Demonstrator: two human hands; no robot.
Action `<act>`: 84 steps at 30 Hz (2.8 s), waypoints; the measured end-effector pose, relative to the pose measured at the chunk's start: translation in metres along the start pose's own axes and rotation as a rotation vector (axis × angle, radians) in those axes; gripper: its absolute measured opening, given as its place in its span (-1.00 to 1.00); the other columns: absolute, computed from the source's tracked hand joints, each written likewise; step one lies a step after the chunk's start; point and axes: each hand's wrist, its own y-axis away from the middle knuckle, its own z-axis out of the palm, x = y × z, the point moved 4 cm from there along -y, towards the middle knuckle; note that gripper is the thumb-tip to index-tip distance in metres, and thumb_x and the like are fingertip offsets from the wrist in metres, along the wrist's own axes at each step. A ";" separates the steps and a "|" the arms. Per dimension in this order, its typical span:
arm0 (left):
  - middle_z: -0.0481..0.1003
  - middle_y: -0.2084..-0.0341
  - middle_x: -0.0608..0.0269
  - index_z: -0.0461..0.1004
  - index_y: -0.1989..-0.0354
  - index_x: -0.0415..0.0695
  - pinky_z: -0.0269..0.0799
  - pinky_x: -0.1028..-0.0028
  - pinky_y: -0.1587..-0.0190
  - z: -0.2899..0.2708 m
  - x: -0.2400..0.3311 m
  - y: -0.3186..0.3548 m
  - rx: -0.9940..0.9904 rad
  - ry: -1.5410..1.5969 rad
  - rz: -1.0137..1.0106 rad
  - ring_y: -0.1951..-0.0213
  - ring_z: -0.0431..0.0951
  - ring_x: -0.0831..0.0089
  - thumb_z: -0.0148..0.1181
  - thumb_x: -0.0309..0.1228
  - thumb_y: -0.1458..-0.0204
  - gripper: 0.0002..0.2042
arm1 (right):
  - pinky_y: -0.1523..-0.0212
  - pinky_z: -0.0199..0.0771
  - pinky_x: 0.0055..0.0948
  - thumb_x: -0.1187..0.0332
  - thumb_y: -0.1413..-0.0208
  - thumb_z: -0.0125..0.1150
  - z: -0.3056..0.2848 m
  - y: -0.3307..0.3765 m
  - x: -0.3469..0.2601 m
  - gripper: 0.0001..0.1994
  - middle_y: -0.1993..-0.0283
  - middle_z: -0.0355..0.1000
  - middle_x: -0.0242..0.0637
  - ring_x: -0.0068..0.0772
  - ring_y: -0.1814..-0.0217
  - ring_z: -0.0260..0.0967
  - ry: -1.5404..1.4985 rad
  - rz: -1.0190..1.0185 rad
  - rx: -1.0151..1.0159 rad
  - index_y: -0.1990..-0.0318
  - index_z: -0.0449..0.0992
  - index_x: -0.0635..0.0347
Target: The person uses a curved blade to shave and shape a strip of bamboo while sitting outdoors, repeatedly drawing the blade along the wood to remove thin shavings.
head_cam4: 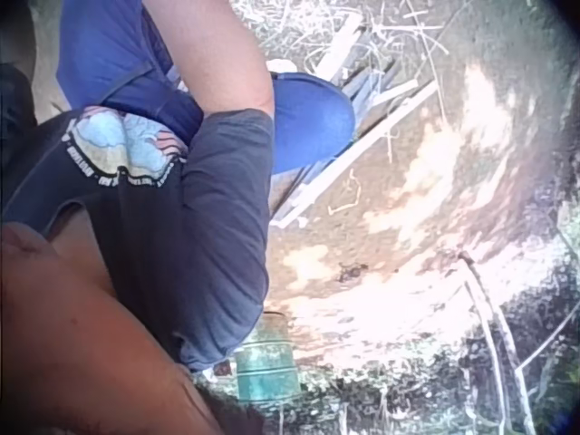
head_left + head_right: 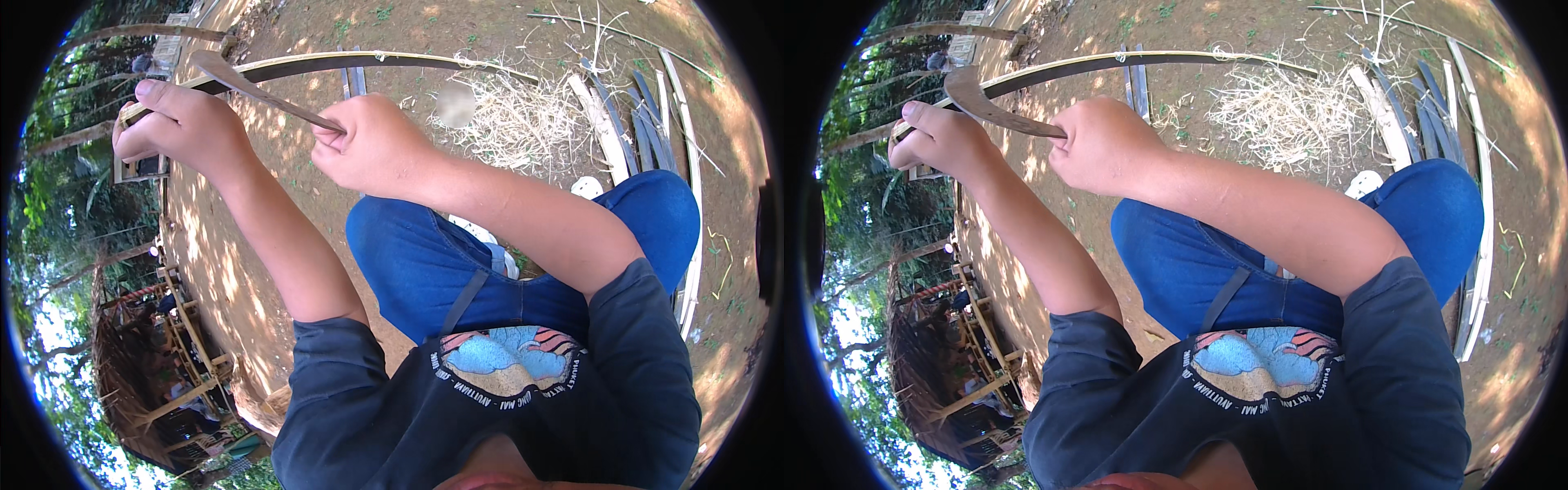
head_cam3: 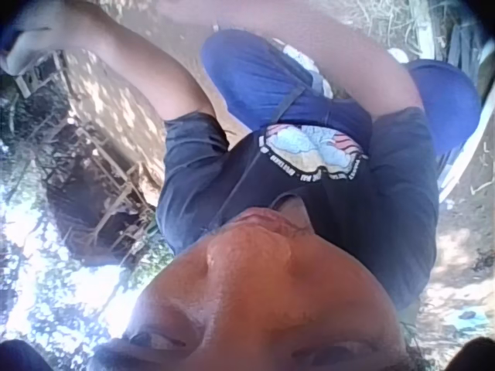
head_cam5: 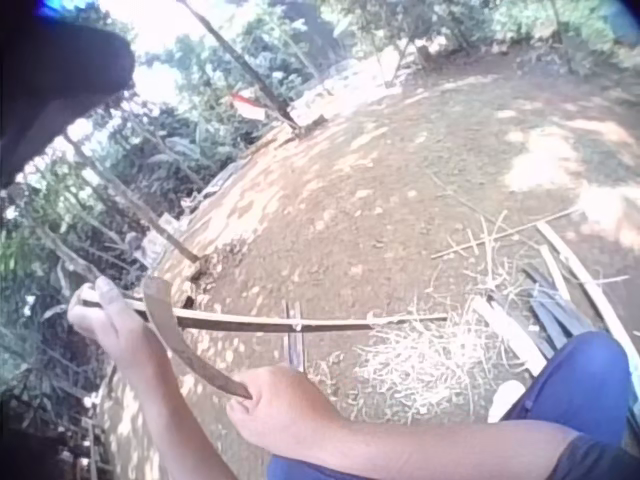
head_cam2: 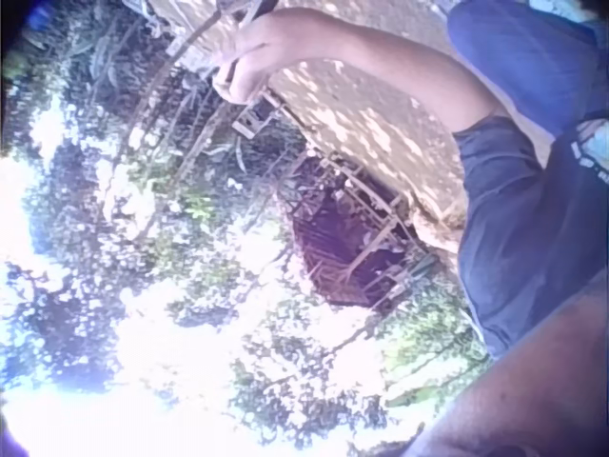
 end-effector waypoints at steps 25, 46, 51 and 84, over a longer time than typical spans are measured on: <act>0.06 0.16 -0.04 -0.05 0.06 -0.37 0.18 0.39 -0.02 -0.013 -0.026 0.006 -0.044 0.053 -0.101 0.08 0.17 0.28 -0.16 -0.25 -0.31 -0.63 | 0.48 0.30 -0.47 0.38 -0.10 0.07 -0.088 0.025 0.169 -0.75 0.59 0.27 -0.51 -0.60 0.57 0.22 0.078 0.597 0.282 0.59 0.22 -0.01; 0.03 0.15 -0.01 -0.07 0.07 -0.38 0.09 0.40 -0.04 -0.005 -0.016 0.002 0.015 0.073 -0.093 0.07 0.10 0.33 -0.16 -0.37 -0.29 -0.68 | 0.30 0.48 -0.13 0.33 -0.19 -0.03 -0.054 0.046 0.167 -0.75 0.50 0.50 -0.09 -0.13 0.46 0.48 0.281 0.609 0.044 0.37 0.53 0.28; 0.05 0.17 0.00 -0.06 0.08 -0.33 0.14 0.44 0.01 -0.001 -0.009 0.003 -0.009 0.148 -0.057 0.10 0.15 0.34 -0.13 -0.37 -0.29 -0.69 | -0.01 0.47 -0.20 0.36 -0.07 0.08 -0.147 0.104 0.285 -0.71 0.15 0.57 0.02 -0.12 0.11 0.56 0.477 0.921 0.283 0.09 0.59 0.25; 0.11 0.08 -0.05 -0.05 -0.01 -0.29 0.23 0.39 -0.04 -0.005 -0.006 0.005 0.027 0.238 0.006 0.04 0.20 0.36 -0.10 -0.33 -0.28 -0.65 | 0.49 0.28 -0.35 0.38 -0.07 0.10 -0.079 0.018 0.139 -0.80 0.64 0.27 -0.41 -0.53 0.59 0.22 0.106 0.509 0.231 0.58 0.33 0.13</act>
